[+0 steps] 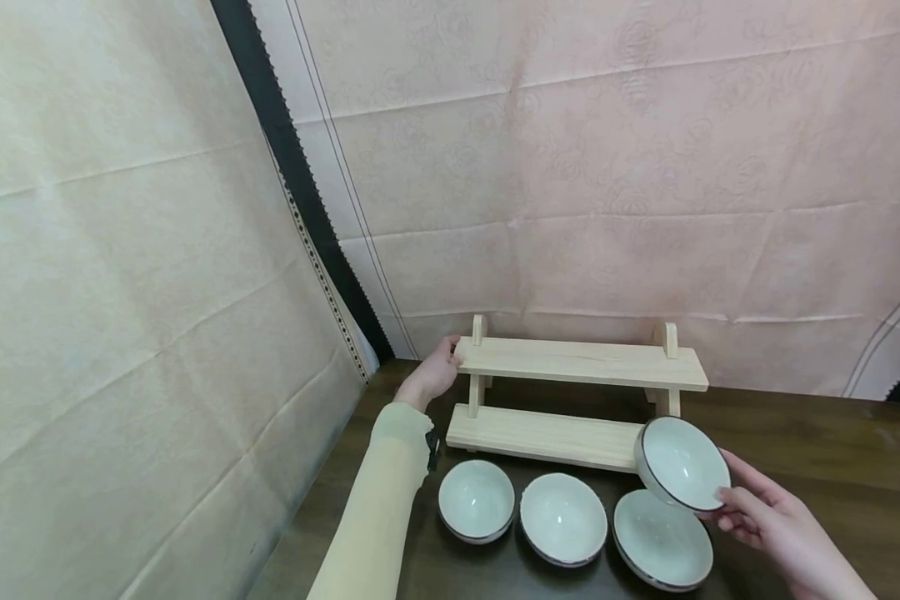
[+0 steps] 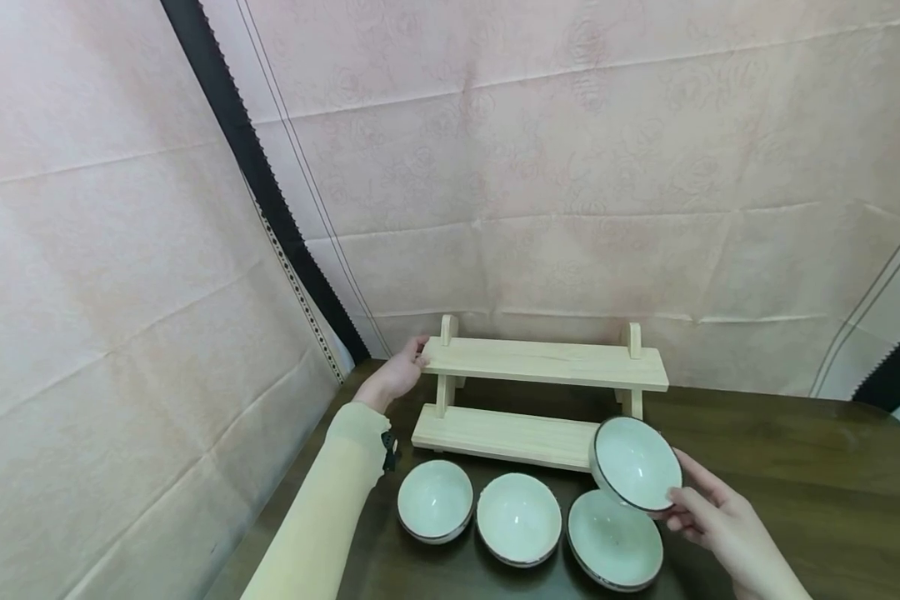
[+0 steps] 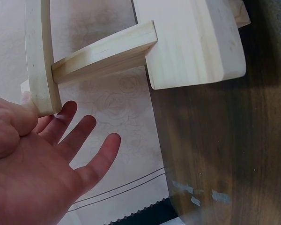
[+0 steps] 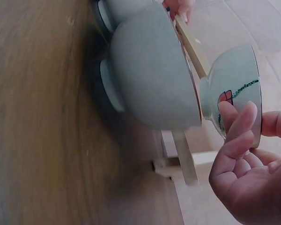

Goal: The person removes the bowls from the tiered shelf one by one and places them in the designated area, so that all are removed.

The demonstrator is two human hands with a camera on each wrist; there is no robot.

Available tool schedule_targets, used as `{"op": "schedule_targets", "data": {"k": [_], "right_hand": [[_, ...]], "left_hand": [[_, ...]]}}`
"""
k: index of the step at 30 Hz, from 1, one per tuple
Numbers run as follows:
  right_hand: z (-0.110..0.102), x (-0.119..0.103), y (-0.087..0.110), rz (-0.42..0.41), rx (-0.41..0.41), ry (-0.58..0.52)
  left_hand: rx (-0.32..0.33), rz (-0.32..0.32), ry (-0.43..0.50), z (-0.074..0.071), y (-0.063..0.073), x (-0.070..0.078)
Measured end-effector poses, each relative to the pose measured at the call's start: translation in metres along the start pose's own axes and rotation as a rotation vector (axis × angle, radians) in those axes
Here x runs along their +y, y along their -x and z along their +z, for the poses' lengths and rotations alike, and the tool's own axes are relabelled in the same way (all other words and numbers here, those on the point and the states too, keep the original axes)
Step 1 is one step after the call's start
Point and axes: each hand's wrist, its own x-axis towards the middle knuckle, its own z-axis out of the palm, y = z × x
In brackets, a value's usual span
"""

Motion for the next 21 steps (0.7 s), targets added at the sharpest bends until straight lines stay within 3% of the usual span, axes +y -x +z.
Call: {"op": "schedule_targets", "data": {"k": [5,13,21], "right_hand": [[-0.016,0.009,0.007,-0.053,-0.046,-0.006],[-0.033,0.013,0.018,0.046,-0.002,0.205],[-0.055,0.02,0.031,0.083,0.057,0.205]], "left_hand": [[0.002,0.003,-0.018,-0.005,0.002,0.001],[0.0,-0.016,-0.01,-0.008,0.001,-0.004],[-0.003,0.008,-0.01,-0.005,0.0,-0.001]]}}
